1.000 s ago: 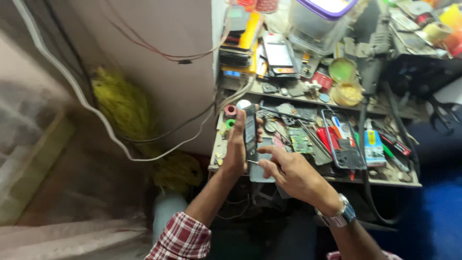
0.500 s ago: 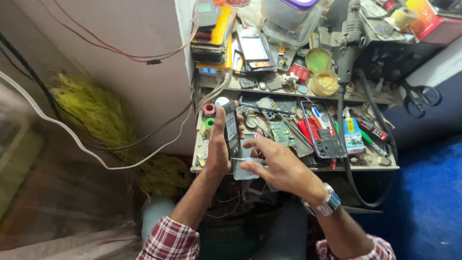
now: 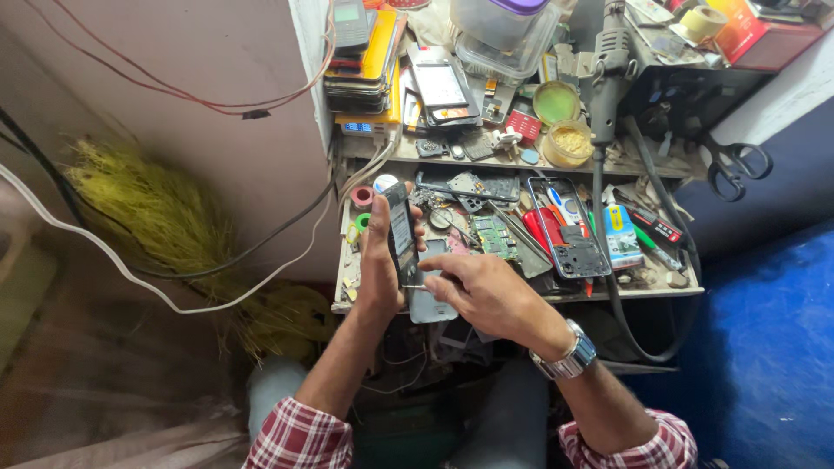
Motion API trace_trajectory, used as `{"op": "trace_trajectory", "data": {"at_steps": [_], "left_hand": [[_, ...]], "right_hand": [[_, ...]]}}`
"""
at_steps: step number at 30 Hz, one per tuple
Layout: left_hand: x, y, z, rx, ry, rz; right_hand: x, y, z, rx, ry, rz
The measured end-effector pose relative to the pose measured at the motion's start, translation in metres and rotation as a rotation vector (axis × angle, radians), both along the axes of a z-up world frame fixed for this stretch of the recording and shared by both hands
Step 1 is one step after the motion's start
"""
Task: The person disassembles a smartphone, removing the back cover and battery. They then use a screwdriver to unscrew components from the phone's internal frame and a cotton swab to clean the inside of the back cover.
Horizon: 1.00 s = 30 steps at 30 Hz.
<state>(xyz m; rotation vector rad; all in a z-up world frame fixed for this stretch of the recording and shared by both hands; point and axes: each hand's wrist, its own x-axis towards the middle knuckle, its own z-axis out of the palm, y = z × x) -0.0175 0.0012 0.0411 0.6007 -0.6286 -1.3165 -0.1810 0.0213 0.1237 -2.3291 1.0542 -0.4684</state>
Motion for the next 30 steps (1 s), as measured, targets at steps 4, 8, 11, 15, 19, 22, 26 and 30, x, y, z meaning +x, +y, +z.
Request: {"op": "trace_trajectory", "data": {"at_steps": [4,8,11,15,19,22,26,30], "left_hand": [[0.0001,-0.0009,-0.0044,0.004,0.003,0.013],[-0.0006,0.0007,-0.0033,-0.008,-0.009,0.029],[-0.0009,0.0018,-0.0035,-0.001,-0.010,0.041],[-0.0011,0.0018,-0.0048,0.005,0.005,0.028],[-0.0003,0.0005,-0.0074,0.000,0.018,0.030],[-0.0002,0.0014,-0.0082,-0.003,0.013,0.033],[0.0010,0.0004,-0.0084,0.016,-0.011,0.026],[0.0014,0.0007,-0.0079,0.003,-0.008,0.035]], "right_hand": [[0.0003,-0.0012,-0.0022,0.001,0.014,-0.005],[0.0045,0.0009,-0.0001,0.003,0.054,-0.024],[0.0056,0.0044,0.0044,-0.008,0.058,-0.046],[0.0080,0.0052,0.0056,-0.012,0.112,-0.089],[0.0089,0.0043,0.0050,-0.076,0.016,-0.007],[0.0096,0.0042,0.0043,0.185,0.196,-0.154],[0.0066,0.0056,0.0032,-0.119,0.100,-0.047],[0.0040,0.0062,0.0026,-0.134,0.118,-0.086]]}}
